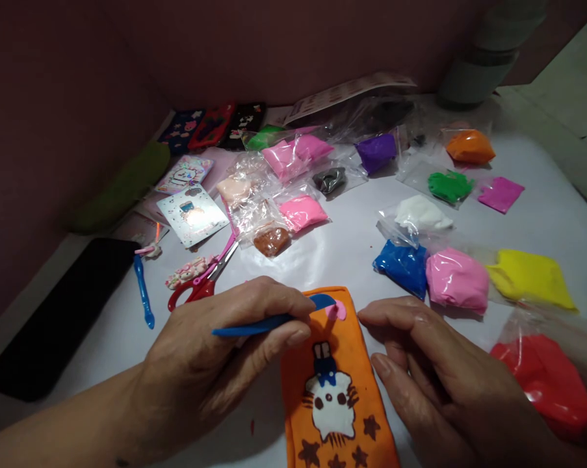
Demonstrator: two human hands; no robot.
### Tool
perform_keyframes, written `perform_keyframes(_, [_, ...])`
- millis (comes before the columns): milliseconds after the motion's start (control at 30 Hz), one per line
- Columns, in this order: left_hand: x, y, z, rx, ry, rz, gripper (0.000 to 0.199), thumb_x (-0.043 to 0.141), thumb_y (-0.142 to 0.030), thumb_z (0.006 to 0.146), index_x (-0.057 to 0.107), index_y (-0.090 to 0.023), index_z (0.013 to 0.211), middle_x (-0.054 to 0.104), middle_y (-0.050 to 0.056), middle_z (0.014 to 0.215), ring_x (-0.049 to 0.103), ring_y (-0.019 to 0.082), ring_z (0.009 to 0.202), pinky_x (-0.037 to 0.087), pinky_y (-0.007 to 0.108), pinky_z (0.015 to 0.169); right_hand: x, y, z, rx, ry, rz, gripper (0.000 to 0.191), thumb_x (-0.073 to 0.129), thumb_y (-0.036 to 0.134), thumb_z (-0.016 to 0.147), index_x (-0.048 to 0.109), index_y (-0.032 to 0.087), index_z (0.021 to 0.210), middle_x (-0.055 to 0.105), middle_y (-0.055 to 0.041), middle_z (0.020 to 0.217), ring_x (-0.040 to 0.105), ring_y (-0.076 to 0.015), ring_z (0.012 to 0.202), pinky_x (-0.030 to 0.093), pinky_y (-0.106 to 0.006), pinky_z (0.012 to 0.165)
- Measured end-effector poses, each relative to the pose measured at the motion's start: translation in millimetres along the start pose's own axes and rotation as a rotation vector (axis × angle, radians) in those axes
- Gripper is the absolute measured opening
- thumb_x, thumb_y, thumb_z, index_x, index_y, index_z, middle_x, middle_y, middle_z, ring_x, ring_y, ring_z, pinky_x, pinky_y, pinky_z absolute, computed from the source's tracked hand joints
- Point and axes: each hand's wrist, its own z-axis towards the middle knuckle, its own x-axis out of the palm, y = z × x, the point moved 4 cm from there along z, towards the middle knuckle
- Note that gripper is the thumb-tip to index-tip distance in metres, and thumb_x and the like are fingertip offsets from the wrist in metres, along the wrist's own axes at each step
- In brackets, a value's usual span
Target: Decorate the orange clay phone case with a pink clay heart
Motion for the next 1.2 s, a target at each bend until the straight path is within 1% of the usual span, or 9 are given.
perform_keyframes(233, [-3.8, -4.0, -2.2, 0.033, 0.015, 0.009, 0.012, 0.057, -0.021, 0.091, 0.063, -0.023, 0.101, 0.072, -0.003, 0.086, 0.069, 0.009, 0.074, 0.054, 0.011, 0.062, -0.2, 1.3, 0.8, 0.015, -0.024, -0.006, 0.02, 0.047, 0.018, 0.086, 0.055, 0.026, 0.102, 0.065, -0.0005, 0.087, 0.057, -0.0117, 0.054, 0.048, -0.024, 0.046])
perform_keyframes(433, [-5.2, -3.8, -2.5, 0.018, -0.043, -0.011, 0.011, 0.056, -0.023, 0.092, 0.058, -0.029, 0.101, 0.072, -0.006, 0.087, 0.068, 0.009, 0.067, 0.053, 0.014, 0.055, -1.7, -0.9, 0.7, -0.011, -0.012, 0.015, 0.02, 0.049, 0.019, 0.086, 0.054, 0.027, 0.103, 0.065, 0.0009, 0.085, 0.057, -0.0107, 0.051, 0.048, -0.023, 0.044])
perform_keyframes(533, [-9.6, -4.4, -1.8, -0.006, -0.064, -0.022, 0.008, 0.058, -0.02, 0.09, 0.062, -0.027, 0.091, 0.071, -0.005, 0.078, 0.066, 0.01, 0.061, 0.05, 0.017, 0.051, -2.8, -1.2, -0.4, -0.015, 0.009, 0.0, 0.02, 0.049, 0.018, 0.086, 0.055, 0.026, 0.103, 0.065, -0.0008, 0.086, 0.062, -0.0126, 0.058, 0.051, -0.022, 0.047])
perform_keyframes(700, [-24.1, -9.9, -3.5, -0.098, -0.168, -0.124, 0.023, 0.059, -0.009, 0.084, 0.062, -0.022, 0.065, 0.069, -0.004, 0.074, 0.061, 0.009, 0.055, 0.047, 0.018, 0.047, 1.4, 3.5, 3.2, 0.015, -0.019, -0.029, 0.019, 0.052, 0.025, 0.085, 0.063, 0.022, 0.101, 0.066, -0.0044, 0.08, 0.066, -0.0195, 0.066, 0.054, -0.027, 0.052])
perform_keyframes(867, [-49.3, -21.6, -7.7, -0.138, -0.228, -0.183, 0.018, 0.06, -0.014, 0.088, 0.074, -0.027, 0.086, 0.068, -0.006, 0.075, 0.054, 0.005, 0.048, 0.041, 0.013, 0.037, 7.5, 10.5, 5.1, -0.012, -0.049, -0.023, 0.022, 0.053, 0.032, 0.086, 0.065, 0.023, 0.101, 0.067, -0.005, 0.081, 0.066, -0.0213, 0.069, 0.054, -0.028, 0.055])
perform_keyframes(933, [-60.5, -27.8, -13.9, -0.157, -0.182, -0.14, 0.018, 0.061, -0.015, 0.088, 0.074, -0.028, 0.089, 0.069, -0.006, 0.074, 0.057, 0.006, 0.05, 0.043, 0.012, 0.039, 6.0, 7.6, 1.1, -0.01, -0.051, -0.025, 0.022, 0.054, 0.033, 0.086, 0.065, 0.023, 0.102, 0.067, -0.005, 0.082, 0.066, -0.0213, 0.07, 0.054, -0.028, 0.055])
perform_keyframes(1067, [-64.5, -39.0, -38.9, -0.083, 0.063, 0.046, 0.015, 0.064, -0.015, 0.084, 0.071, -0.028, 0.089, 0.07, -0.004, 0.069, 0.062, 0.01, 0.049, 0.044, 0.015, 0.04, -2.7, -7.5, -10.6, 0.011, -0.023, -0.035, 0.022, 0.055, 0.033, 0.086, 0.062, 0.024, 0.105, 0.069, -0.0049, 0.088, 0.068, -0.021, 0.072, 0.055, -0.028, 0.055])
perform_keyframes(1133, [-59.1, -38.0, -56.2, -0.075, 0.099, 0.091, 0.018, 0.063, -0.015, 0.084, 0.068, -0.029, 0.093, 0.072, -0.003, 0.072, 0.065, 0.013, 0.055, 0.048, 0.017, 0.046, -6.3, -14.3, -14.3, 0.016, 0.014, -0.038, 0.022, 0.057, 0.033, 0.087, 0.059, 0.025, 0.108, 0.069, -0.0041, 0.092, 0.068, -0.0199, 0.073, 0.055, -0.026, 0.056])
perform_keyframes(1200, [-51.4, -32.5, -73.6, -0.126, 0.075, 0.076, 0.018, 0.062, -0.013, 0.084, 0.065, -0.028, 0.093, 0.07, -0.003, 0.07, 0.064, 0.012, 0.054, 0.046, 0.016, 0.048, -8.2, -17.9, -15.1, 0.021, 0.035, -0.044, 0.022, 0.057, 0.034, 0.088, 0.057, 0.027, 0.109, 0.07, -0.0031, 0.094, 0.069, -0.0185, 0.074, 0.055, -0.025, 0.056])
